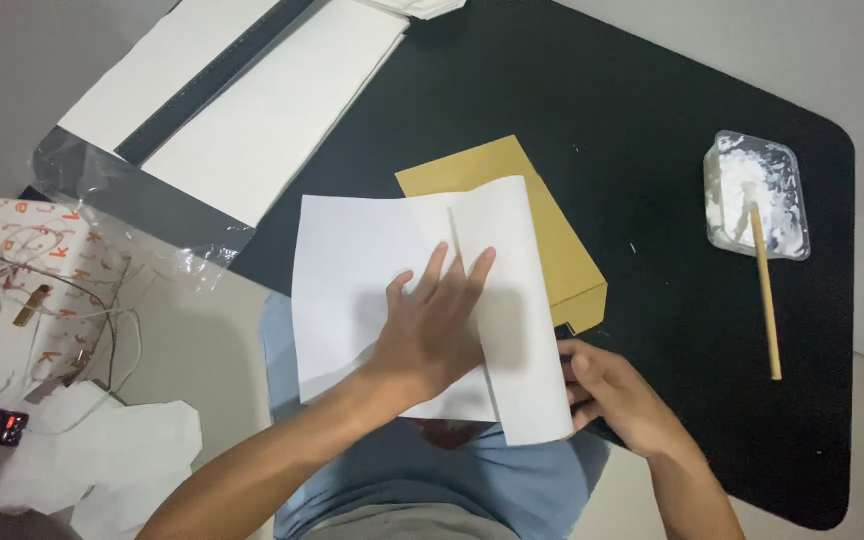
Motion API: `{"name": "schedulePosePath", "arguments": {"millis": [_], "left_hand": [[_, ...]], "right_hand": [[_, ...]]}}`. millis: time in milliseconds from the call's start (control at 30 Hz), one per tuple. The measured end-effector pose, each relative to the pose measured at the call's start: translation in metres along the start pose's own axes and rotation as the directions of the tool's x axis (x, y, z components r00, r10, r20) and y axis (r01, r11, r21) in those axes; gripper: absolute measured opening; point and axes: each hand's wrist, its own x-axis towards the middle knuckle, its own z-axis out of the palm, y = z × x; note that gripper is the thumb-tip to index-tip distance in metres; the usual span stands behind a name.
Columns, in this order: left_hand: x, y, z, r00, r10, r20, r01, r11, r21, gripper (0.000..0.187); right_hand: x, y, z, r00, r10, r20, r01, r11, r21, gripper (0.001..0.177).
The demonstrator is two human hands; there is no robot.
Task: A person is manually constructing a paper bag by folding paper sheets and applying glue with a brush.
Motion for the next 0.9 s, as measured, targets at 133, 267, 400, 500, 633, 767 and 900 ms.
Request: {"name": "schedulePosePath", "arguments": {"millis": [133, 267, 400, 500, 633, 767, 900], "left_hand": [[0.004, 0.003, -0.001, 0.999, 0.027, -0.027, -0.028, 0.999, -0.036, 0.102], [0.009, 0.008, -0.012, 0.997, 0.026, 0.070, -0.025, 0.999, -0.020, 0.098], [0.014, 0.002, 0.001, 0.997, 0.073, 0.021, -0.072, 0.997, -0.015, 0.105], [0.014, 0.003, 0.001, 0.996, 0.087, -0.005, -0.087, 0.996, 0.028, 0.102], [0.016, 0.011, -0.008, 0.997, 0.060, 0.043, -0.061, 0.998, 0.015, 0.117], [0.014, 0.013, -0.010, 0.992, 0.124, 0.022, -0.123, 0.992, -0.039, 0.117], [0.015, 0.025, -0.038, 0.950, 0.072, 0.303, -0.022, 0.986, -0.166, 0.102]], "right_hand": [[-0.002, 0.000, 0.000, 0.999, -0.050, 0.002, 0.050, 0.999, -0.010, 0.085], [-0.006, -0.012, 0.007, 0.999, -0.006, -0.033, 0.006, 1.000, -0.003, 0.088], [0.000, -0.006, 0.003, 0.999, -0.031, -0.037, 0.035, 0.995, 0.097, 0.077], [0.004, -0.002, 0.003, 0.998, -0.052, -0.033, 0.055, 0.995, 0.083, 0.067], [0.016, 0.019, -0.003, 0.988, -0.060, -0.142, 0.086, 0.979, 0.183, 0.058], [0.027, 0.024, -0.009, 0.968, -0.036, -0.247, 0.132, 0.912, 0.389, 0.050], [0.043, 0.021, -0.021, 0.929, -0.120, -0.350, 0.243, 0.910, 0.335, 0.033]]}}
